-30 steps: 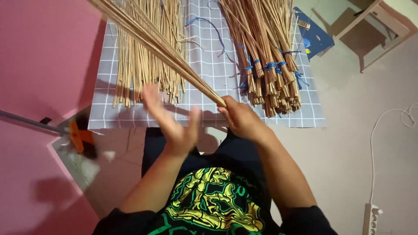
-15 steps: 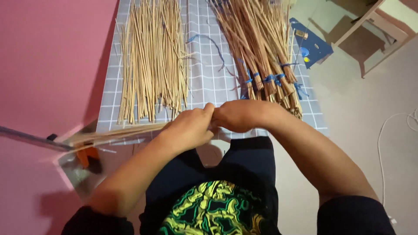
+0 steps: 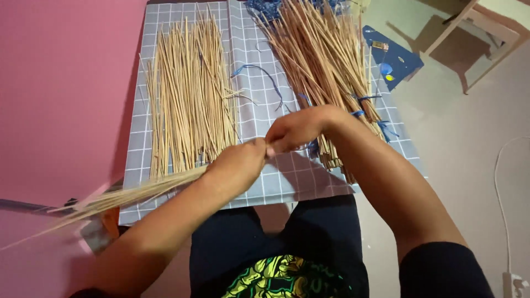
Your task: Bundling thin wooden sticks together and tying them with string on a table.
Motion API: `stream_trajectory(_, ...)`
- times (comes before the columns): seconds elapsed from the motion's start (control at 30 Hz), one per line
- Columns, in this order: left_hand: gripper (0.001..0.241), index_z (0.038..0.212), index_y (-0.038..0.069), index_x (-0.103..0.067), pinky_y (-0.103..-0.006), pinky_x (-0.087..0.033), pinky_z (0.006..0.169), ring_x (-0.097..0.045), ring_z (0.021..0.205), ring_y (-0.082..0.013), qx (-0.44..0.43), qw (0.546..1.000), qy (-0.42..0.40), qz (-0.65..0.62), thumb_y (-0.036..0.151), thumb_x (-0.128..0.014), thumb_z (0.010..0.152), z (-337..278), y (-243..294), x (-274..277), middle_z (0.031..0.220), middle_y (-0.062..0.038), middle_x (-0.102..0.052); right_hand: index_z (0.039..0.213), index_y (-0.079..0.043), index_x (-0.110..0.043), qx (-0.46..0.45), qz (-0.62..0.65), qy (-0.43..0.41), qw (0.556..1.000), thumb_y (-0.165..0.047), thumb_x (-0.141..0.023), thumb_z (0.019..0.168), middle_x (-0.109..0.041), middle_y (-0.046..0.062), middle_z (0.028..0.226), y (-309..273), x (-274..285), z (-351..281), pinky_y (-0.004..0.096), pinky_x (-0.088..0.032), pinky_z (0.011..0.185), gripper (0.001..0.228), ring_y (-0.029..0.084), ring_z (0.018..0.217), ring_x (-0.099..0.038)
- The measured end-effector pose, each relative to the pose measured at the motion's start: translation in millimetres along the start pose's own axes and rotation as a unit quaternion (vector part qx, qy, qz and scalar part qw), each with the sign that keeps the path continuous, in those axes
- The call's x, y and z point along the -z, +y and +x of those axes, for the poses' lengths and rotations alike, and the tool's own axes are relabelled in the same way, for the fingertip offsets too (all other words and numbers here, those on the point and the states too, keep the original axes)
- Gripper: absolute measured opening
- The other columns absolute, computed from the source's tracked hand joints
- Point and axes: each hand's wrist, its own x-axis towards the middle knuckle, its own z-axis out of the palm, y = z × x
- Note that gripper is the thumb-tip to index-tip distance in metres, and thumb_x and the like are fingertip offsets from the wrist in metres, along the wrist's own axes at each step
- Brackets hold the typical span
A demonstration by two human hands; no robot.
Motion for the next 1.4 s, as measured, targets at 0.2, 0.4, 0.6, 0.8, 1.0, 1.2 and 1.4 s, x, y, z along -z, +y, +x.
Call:
stream_trajectory(0.2, 0.038, 0.106, -0.007, -0.058, -0.0597, -0.059, 0.068, -0.074, 0.081, -0.0512, 0.056, 0.998, -0.019, -0.032, 0.026, -0.039, 0.103, -2, 1, 40, 0.083, -0.029, -0.072, 0.098, -0.006, -0.077, -0.062, -0.139, 0.377, 0.914, -0.033, -0.054, 0.101, -0.074, 0.027, 0.091, 31, 26, 9, 0.059, -0.054, 0.074, 0.036, 0.051, 0.095, -0.07)
stream_trajectory(0.4, 0.036, 0.104, 0.002, -0.055, -0.0629, -0.047, 0.059, -0.065, 0.067, -0.0469, 0.183, 0.98, -0.013, -0.075, 0.034, -0.042, 0.11, 17, -17, 14, 0.082, -0.021, -0.069, 0.113, -0.005, -0.072, -0.306, -0.249, 0.283, 0.874, -0.014, -0.062, 0.098, -0.073, 0.018, 0.113, 101, 39, 119, 0.048, -0.061, 0.078, 0.021, 0.039, 0.1, -0.073)
stream_trajectory(0.6, 0.043, 0.108, 0.003, -0.054, -0.0609, -0.046, 0.059, -0.064, 0.069, -0.044, 0.215, 0.973, -0.04, -0.078, 0.041, -0.036, 0.112, 14, -18, 23, 0.085, -0.021, -0.067, 0.113, -0.003, -0.069, -0.291, -0.207, 0.299, 0.885, 0.003, -0.075, 0.081, -0.071, 0.019, 0.111, 84, 39, 103, 0.049, -0.061, 0.076, 0.033, 0.04, 0.097, -0.072)
stream_trajectory(0.8, 0.039, 0.103, 0.004, -0.056, -0.048, -0.047, 0.054, -0.061, 0.061, -0.0308, 0.165, 0.974, -0.021, -0.156, 0.038, -0.038, 0.112, 1, -5, 47, 0.078, -0.014, -0.064, 0.106, 0.0, -0.078, 0.085, -0.129, 0.531, 0.833, -0.007, -0.052, 0.091, -0.077, 0.018, 0.103, 69, 19, 48, 0.047, -0.053, 0.081, 0.031, 0.037, 0.096, -0.07)
stream_trajectory(1.0, 0.037, 0.119, -0.002, -0.056, -0.0613, -0.053, 0.074, -0.07, 0.09, -0.0554, 0.109, 0.961, -0.002, -0.256, 0.029, -0.045, 0.103, -13, 34, 80, 0.088, -0.034, -0.069, 0.115, 0.006, -0.071, 0.258, 0.254, 0.434, 0.825, 0.005, -0.058, 0.092, -0.063, 0.012, 0.071, 19, -59, -12, 0.033, -0.054, 0.069, 0.027, 0.019, 0.07, -0.062)
stream_trajectory(1.2, 0.041, 0.14, 0.014, -0.045, -0.0591, -0.053, 0.08, -0.072, 0.093, -0.0519, 0.088, 0.95, 0.031, -0.298, 0.031, -0.049, 0.102, -26, 60, 83, 0.091, -0.029, -0.073, 0.108, 0.006, -0.076, 0.31, 0.334, 0.436, 0.776, 0.007, -0.057, 0.09, -0.06, 0.012, 0.063, 52, -108, -4, 0.03, -0.049, 0.061, 0.026, 0.018, 0.06, -0.06)
stream_trajectory(1.4, 0.04, 0.144, 0.021, -0.052, -0.0551, -0.055, 0.089, -0.07, 0.107, -0.0462, 0.042, 0.933, 0.092, -0.346, 0.028, -0.049, 0.105, -32, 57, 63, 0.109, -0.022, -0.076, 0.11, 0.01, -0.074, 0.322, 0.327, 0.446, 0.768, 0.009, -0.056, 0.088, -0.057, 0.012, 0.065, 50, -128, -31, 0.03, -0.048, 0.059, 0.029, 0.017, 0.059, -0.059)
